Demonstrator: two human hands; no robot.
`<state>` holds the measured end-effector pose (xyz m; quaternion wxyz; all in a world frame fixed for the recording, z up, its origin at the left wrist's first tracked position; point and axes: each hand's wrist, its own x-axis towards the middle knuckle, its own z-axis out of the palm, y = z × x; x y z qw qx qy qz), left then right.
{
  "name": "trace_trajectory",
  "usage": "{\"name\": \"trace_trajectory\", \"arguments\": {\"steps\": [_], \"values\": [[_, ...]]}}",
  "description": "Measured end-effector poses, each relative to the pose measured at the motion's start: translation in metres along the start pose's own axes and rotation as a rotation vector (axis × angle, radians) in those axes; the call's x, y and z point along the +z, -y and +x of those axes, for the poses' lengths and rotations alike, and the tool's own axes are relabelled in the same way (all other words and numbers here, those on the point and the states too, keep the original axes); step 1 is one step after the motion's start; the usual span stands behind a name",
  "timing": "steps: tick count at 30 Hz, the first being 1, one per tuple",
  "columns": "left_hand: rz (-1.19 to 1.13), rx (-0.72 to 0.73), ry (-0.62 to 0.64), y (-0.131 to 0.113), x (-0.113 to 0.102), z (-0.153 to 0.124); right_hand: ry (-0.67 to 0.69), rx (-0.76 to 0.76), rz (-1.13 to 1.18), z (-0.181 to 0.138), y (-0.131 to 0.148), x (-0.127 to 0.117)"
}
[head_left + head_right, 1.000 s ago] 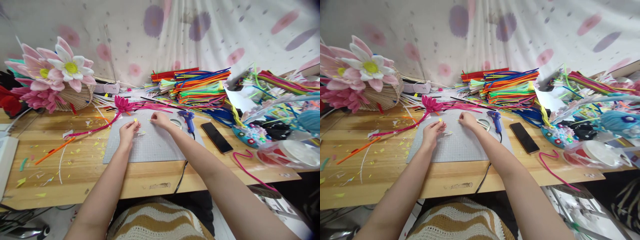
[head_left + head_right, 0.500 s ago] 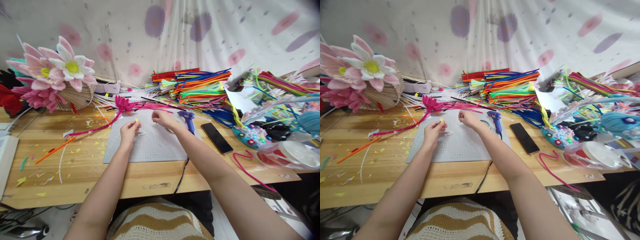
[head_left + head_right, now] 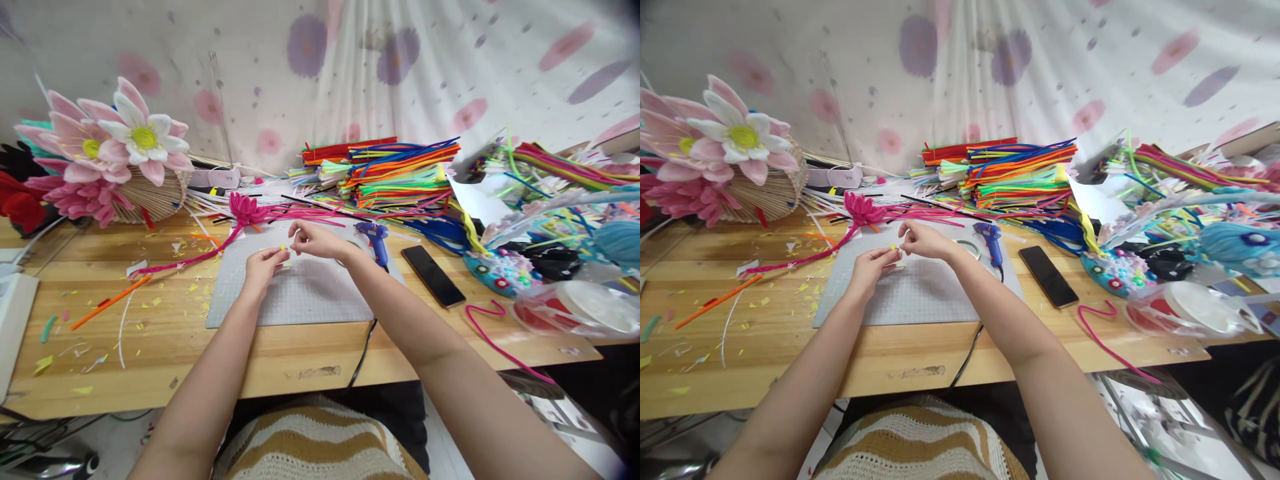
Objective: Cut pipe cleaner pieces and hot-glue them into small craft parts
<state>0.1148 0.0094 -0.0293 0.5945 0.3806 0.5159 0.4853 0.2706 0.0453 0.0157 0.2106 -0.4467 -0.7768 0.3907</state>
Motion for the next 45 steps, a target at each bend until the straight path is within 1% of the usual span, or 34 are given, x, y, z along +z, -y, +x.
{"name": "trace_trajectory", "arguments": {"steps": [4, 9, 19, 21, 24, 26, 29, 33, 35, 37, 41, 43, 45], "values": [[0.017, -0.016, 0.07, 0.001, -0.001, 0.0, -0.023, -0.021, 0.038, 0.003, 0.0, 0.003], [0.011, -0.038, 0.094, 0.001, -0.001, 0.0, -0.016, -0.018, 0.058, 0.004, -0.002, 0.004], [0.044, -0.012, 0.053, -0.001, 0.001, -0.002, -0.008, -0.016, 0.108, 0.006, -0.002, 0.008], [0.036, -0.004, 0.027, -0.001, 0.002, -0.002, -0.047, -0.001, 0.092, 0.007, -0.005, 0.007], [0.01, 0.025, -0.051, -0.002, 0.001, -0.001, -0.208, 0.083, -0.085, 0.007, -0.016, 0.005], [-0.025, 0.042, -0.107, -0.003, 0.0, 0.0, -0.271, 0.178, -0.261, 0.005, -0.025, 0.006], [-0.074, 0.058, -0.158, -0.003, 0.0, 0.002, -0.234, 0.27, -0.449, 0.001, -0.036, 0.015], [-0.082, 0.071, -0.175, -0.003, -0.001, 0.003, -0.219, 0.286, -0.534, -0.003, -0.039, 0.025], [-0.079, 0.081, -0.186, -0.002, -0.002, 0.004, -0.22, 0.286, -0.503, -0.003, -0.035, 0.023], [-0.071, 0.098, -0.201, -0.001, -0.003, 0.005, -0.191, 0.263, -0.439, -0.004, -0.028, 0.016], [-0.024, 0.136, -0.207, 0.001, -0.002, 0.007, -0.052, 0.152, -0.301, -0.006, -0.011, 0.002], [0.005, 0.149, -0.203, 0.003, 0.0, 0.006, -0.002, 0.114, -0.19, -0.006, -0.005, 0.002], [0.018, 0.138, -0.185, 0.004, 0.001, 0.005, 0.02, 0.094, -0.07, -0.005, -0.002, 0.005]]}}
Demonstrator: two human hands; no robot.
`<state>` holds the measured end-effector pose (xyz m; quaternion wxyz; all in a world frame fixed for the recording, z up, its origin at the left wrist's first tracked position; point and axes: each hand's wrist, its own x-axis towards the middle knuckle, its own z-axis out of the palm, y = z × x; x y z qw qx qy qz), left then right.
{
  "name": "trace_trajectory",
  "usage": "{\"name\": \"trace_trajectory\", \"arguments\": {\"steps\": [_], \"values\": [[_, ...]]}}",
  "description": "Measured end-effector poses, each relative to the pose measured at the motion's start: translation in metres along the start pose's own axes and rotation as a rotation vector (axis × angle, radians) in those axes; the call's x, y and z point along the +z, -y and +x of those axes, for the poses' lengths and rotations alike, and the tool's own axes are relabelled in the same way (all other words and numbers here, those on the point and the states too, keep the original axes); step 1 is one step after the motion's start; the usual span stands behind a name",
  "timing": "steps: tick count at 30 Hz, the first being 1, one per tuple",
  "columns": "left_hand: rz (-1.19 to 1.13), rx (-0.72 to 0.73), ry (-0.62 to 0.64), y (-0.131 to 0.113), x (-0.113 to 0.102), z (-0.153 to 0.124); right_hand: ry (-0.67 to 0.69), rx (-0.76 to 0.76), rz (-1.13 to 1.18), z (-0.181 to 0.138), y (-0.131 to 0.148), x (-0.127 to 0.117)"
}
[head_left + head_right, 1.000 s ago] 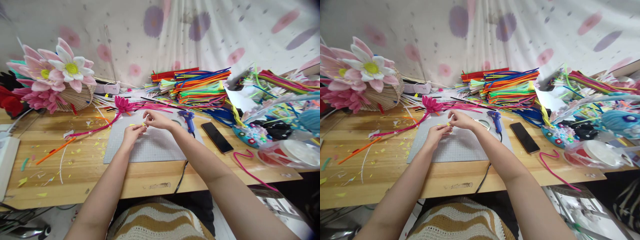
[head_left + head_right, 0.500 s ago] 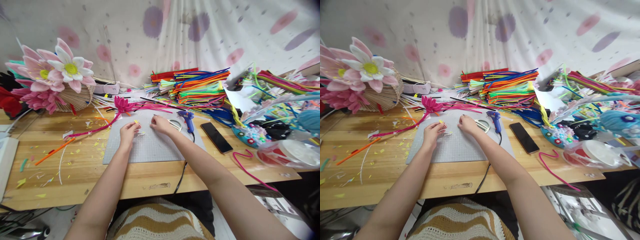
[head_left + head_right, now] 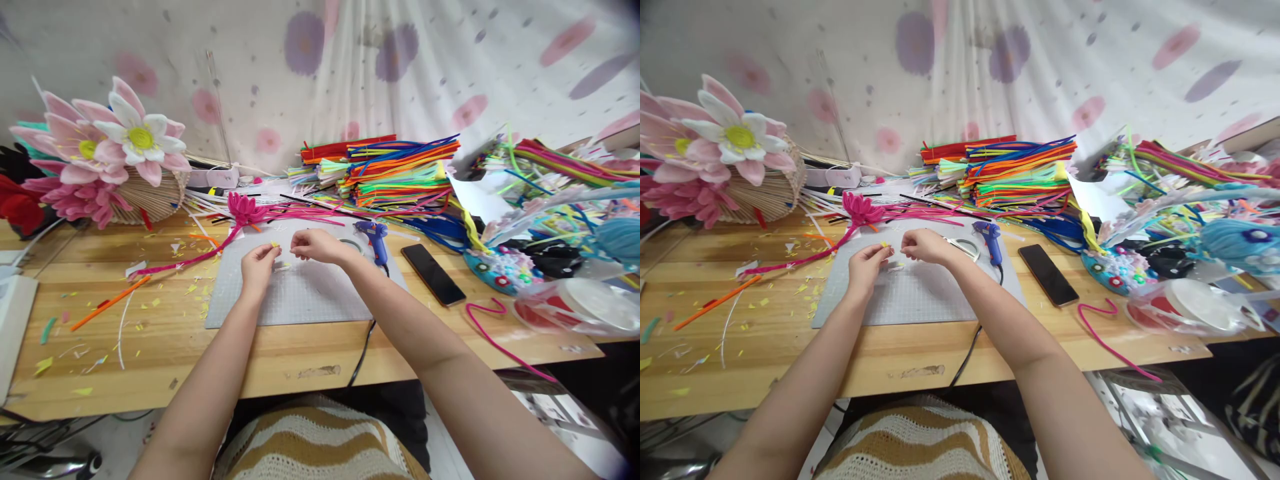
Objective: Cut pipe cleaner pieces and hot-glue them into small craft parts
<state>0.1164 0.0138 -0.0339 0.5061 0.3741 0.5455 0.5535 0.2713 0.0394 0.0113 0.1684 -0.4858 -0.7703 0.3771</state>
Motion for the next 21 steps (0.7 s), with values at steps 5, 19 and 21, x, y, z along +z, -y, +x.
{"name": "trace_trajectory", "arguments": {"steps": [5, 19, 21], "values": [[-0.053, -0.133, 0.108, -0.0018, 0.0013, -0.0049, -0.028, -0.031, 0.112, 0.0036, 0.0013, 0.0074], [-0.022, -0.234, 0.227, -0.0079, -0.0026, -0.0068, -0.048, -0.018, 0.093, 0.0052, 0.0054, 0.0029], [-0.019, -0.233, 0.238, -0.0074, -0.0026, -0.0068, -0.045, -0.013, 0.131, 0.0056, 0.005, 0.0038]]}}
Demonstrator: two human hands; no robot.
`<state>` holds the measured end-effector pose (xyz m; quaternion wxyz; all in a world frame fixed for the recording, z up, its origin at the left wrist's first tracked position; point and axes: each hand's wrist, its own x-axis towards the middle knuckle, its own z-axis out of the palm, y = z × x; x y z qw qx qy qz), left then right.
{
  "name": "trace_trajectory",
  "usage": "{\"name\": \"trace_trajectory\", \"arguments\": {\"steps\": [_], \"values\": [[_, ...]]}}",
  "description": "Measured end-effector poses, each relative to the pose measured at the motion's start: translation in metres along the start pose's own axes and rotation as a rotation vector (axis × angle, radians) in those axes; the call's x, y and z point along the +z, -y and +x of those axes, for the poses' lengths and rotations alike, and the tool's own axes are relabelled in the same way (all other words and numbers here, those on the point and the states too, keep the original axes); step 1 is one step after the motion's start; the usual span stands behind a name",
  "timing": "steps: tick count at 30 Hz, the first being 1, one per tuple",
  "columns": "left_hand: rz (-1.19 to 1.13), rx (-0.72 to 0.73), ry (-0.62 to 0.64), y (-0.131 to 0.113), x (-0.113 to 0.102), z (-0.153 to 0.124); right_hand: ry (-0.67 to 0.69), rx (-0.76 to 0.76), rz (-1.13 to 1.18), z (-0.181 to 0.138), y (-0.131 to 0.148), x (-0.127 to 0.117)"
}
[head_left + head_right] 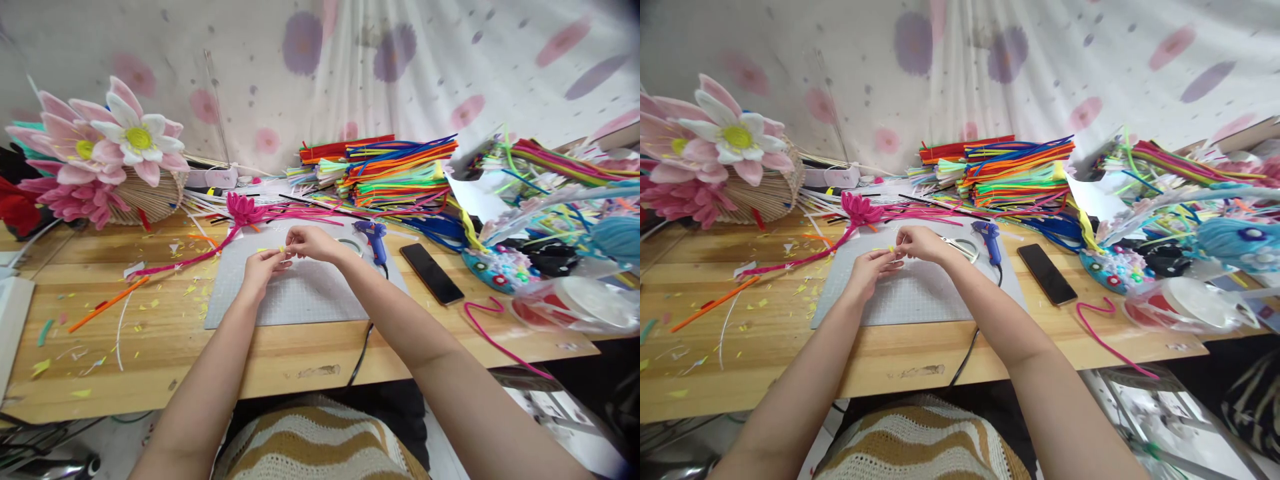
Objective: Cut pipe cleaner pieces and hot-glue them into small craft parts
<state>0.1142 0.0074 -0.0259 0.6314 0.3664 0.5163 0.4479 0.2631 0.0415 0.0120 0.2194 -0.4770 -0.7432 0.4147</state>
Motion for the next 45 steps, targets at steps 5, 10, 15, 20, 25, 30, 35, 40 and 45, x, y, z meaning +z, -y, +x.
{"name": "trace_trajectory", "arguments": {"steps": [5, 10, 15, 20, 25, 30, 35, 40, 45], "values": [[-0.003, 0.012, 0.011, 0.002, -0.001, 0.002, -0.008, -0.016, 0.067, 0.002, -0.004, 0.001], [0.007, 0.015, 0.024, 0.003, -0.001, 0.002, -0.019, -0.016, 0.094, 0.003, -0.005, 0.002], [0.022, 0.017, 0.031, 0.003, -0.002, 0.002, -0.041, -0.022, 0.129, 0.005, -0.008, 0.003], [0.029, 0.014, 0.024, 0.003, -0.001, 0.003, -0.016, -0.022, 0.155, 0.006, -0.007, 0.003], [0.043, 0.013, 0.026, 0.002, -0.001, 0.003, -0.027, -0.013, 0.212, 0.006, -0.006, 0.005], [0.036, 0.038, 0.026, 0.002, -0.003, 0.003, 0.076, -0.07, 0.377, 0.004, -0.013, 0.004], [0.041, 0.067, 0.018, 0.001, -0.002, 0.002, 0.151, -0.085, 0.454, 0.0, -0.019, -0.004], [0.037, 0.085, -0.01, 0.0, 0.0, 0.001, 0.011, -0.076, 0.433, 0.0, -0.019, -0.007], [0.052, 0.112, -0.015, 0.004, 0.0, 0.004, 0.044, -0.103, 0.262, 0.006, -0.018, 0.007]]}}
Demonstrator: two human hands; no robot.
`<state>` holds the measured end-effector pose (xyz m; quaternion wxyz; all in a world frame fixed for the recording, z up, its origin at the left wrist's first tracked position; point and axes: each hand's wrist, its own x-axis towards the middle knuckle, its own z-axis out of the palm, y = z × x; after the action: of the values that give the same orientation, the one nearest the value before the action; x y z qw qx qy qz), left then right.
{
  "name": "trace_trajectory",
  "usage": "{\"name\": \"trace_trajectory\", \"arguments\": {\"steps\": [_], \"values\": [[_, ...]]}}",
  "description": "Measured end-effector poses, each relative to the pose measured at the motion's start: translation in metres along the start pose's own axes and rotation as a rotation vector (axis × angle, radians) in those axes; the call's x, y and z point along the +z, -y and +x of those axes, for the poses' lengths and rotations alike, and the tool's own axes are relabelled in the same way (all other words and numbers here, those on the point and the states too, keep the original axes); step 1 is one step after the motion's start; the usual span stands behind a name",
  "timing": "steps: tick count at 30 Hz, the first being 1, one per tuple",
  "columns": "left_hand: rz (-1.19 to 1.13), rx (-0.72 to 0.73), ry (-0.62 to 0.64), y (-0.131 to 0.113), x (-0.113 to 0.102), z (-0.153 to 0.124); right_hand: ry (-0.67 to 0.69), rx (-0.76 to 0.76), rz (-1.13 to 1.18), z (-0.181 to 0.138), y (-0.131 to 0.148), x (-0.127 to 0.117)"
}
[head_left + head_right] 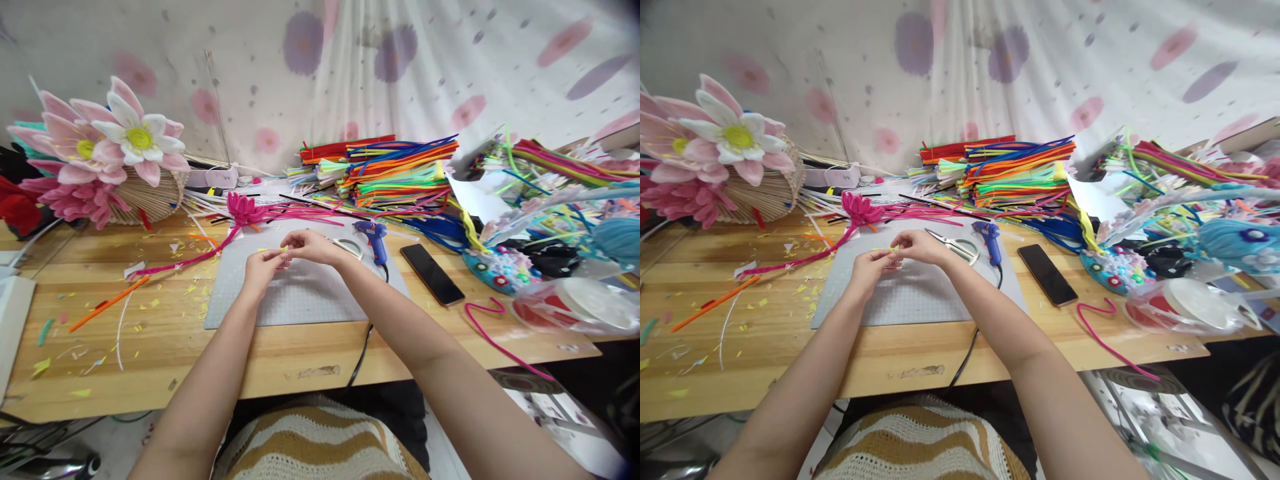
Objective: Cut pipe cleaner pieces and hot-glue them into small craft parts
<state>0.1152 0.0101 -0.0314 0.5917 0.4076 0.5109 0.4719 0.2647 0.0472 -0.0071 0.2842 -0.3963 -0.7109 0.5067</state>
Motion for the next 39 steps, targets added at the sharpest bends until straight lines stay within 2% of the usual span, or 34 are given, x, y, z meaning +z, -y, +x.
{"name": "trace_trajectory", "arguments": {"steps": [3, 9, 13, 19, 24, 30, 39], "values": [[0.015, 0.019, -0.006, 0.002, -0.001, 0.001, 0.02, -0.021, -0.015, 0.004, -0.001, 0.006], [0.062, 0.054, 0.019, 0.004, -0.001, 0.002, -0.019, -0.074, -0.213, 0.007, 0.0, 0.003], [0.053, 0.06, 0.029, 0.003, -0.001, 0.001, 0.006, -0.103, -0.292, 0.003, 0.007, 0.002], [0.054, 0.043, 0.038, 0.002, -0.001, 0.001, 0.024, -0.094, -0.246, -0.002, 0.013, 0.004], [0.058, 0.04, 0.043, 0.001, -0.001, 0.0, 0.106, -0.141, -0.16, -0.001, 0.007, 0.002], [0.041, 0.022, 0.051, -0.001, 0.0, -0.001, 0.014, -0.13, -0.191, 0.004, -0.003, 0.002], [-0.015, 0.021, 0.045, -0.001, 0.002, -0.001, 0.06, -0.131, -0.222, 0.006, 0.002, -0.001]]}}
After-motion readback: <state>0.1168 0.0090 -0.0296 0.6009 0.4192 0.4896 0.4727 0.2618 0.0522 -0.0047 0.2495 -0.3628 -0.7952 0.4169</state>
